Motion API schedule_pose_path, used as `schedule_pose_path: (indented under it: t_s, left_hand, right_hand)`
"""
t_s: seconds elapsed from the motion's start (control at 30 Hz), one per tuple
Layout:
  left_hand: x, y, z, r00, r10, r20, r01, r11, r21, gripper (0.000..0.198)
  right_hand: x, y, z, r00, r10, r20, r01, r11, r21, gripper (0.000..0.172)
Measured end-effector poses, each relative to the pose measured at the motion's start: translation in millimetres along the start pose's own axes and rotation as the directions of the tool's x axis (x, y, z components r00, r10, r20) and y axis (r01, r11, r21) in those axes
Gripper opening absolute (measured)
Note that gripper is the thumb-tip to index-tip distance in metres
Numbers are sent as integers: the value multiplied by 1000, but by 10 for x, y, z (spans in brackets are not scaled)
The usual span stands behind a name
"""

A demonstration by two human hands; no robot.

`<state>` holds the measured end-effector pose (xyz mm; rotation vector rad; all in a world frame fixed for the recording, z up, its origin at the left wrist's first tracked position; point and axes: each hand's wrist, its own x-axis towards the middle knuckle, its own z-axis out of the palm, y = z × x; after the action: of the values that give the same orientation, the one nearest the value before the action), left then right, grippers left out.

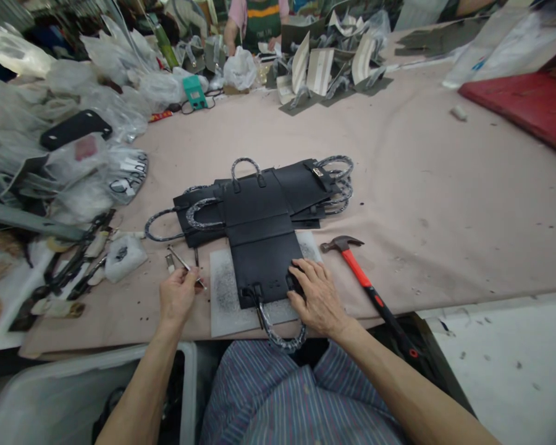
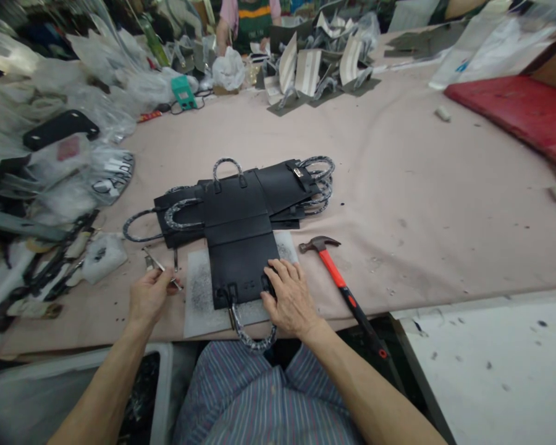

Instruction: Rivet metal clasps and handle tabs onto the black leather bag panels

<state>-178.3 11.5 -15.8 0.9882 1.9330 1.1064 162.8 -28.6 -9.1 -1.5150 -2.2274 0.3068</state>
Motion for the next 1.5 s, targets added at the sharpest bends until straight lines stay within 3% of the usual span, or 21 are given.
schedule_pose_path:
  t_s: [0.13, 0.23, 0.3, 0.4, 0.5, 0.63, 0.73, 0.83, 1.0, 1.13, 1.3, 1.5]
  left_hand:
    - [-171, 167, 174, 997, 68, 33, -56, 957, -285, 42]
    - [-333, 317, 339, 990, 121, 79, -91, 948, -305, 39]
    - [-364, 378, 375, 986, 137, 97, -119, 979, -165, 30]
    - [-303, 390, 280, 987, 150, 64, -161, 964, 210, 25]
    - [-220, 330, 76, 988, 144, 59, -151, 802, 578, 28]
    - [-134, 191, -231, 990, 142, 14, -105, 660, 744, 35]
    - [-32, 82, -427, 985, 152, -86, -36, 658, 752, 31]
    - [76, 34, -486, 989, 131, -74, -35, 678, 734, 25]
    - [171, 145, -221, 989, 148, -12, -100, 726, 680, 27]
    - [250, 219, -6, 990, 131, 46, -126, 705, 698, 30]
    - [534, 243, 50, 995, 95, 5, -70, 699, 711, 26]
    - [872, 275, 22, 996, 22, 89, -73, 771, 633, 23]
  right_hand:
    - [4, -7, 0, 1000, 1, 7, -1, 1000, -12, 47]
    - [-2, -7, 7, 1000, -11, 2, 11, 1000, -10, 47]
    - [-13, 1, 18, 999, -29, -14, 29, 1000, -6, 47]
    - [-20, 35, 59, 997, -61, -43, 60, 998, -12, 45]
    - [-16, 77, 117, 994, -85, -69, 83, 996, -30, 44]
    - [-16, 98, 151, 990, -107, -87, 103, 993, -50, 43]
    - [-15, 94, 148, 990, -109, -90, 104, 993, -63, 43]
    - [-10, 85, 140, 990, -108, -96, 102, 993, -64, 43]
    - [-6, 80, 136, 990, -105, -97, 100, 993, -56, 42]
    - [-9, 77, 142, 989, -99, -111, 94, 994, -55, 41]
    - [-5, 69, 142, 990, -100, -100, 94, 994, -63, 41]
    - [-1, 58, 120, 995, -71, -73, 67, 996, -51, 43]
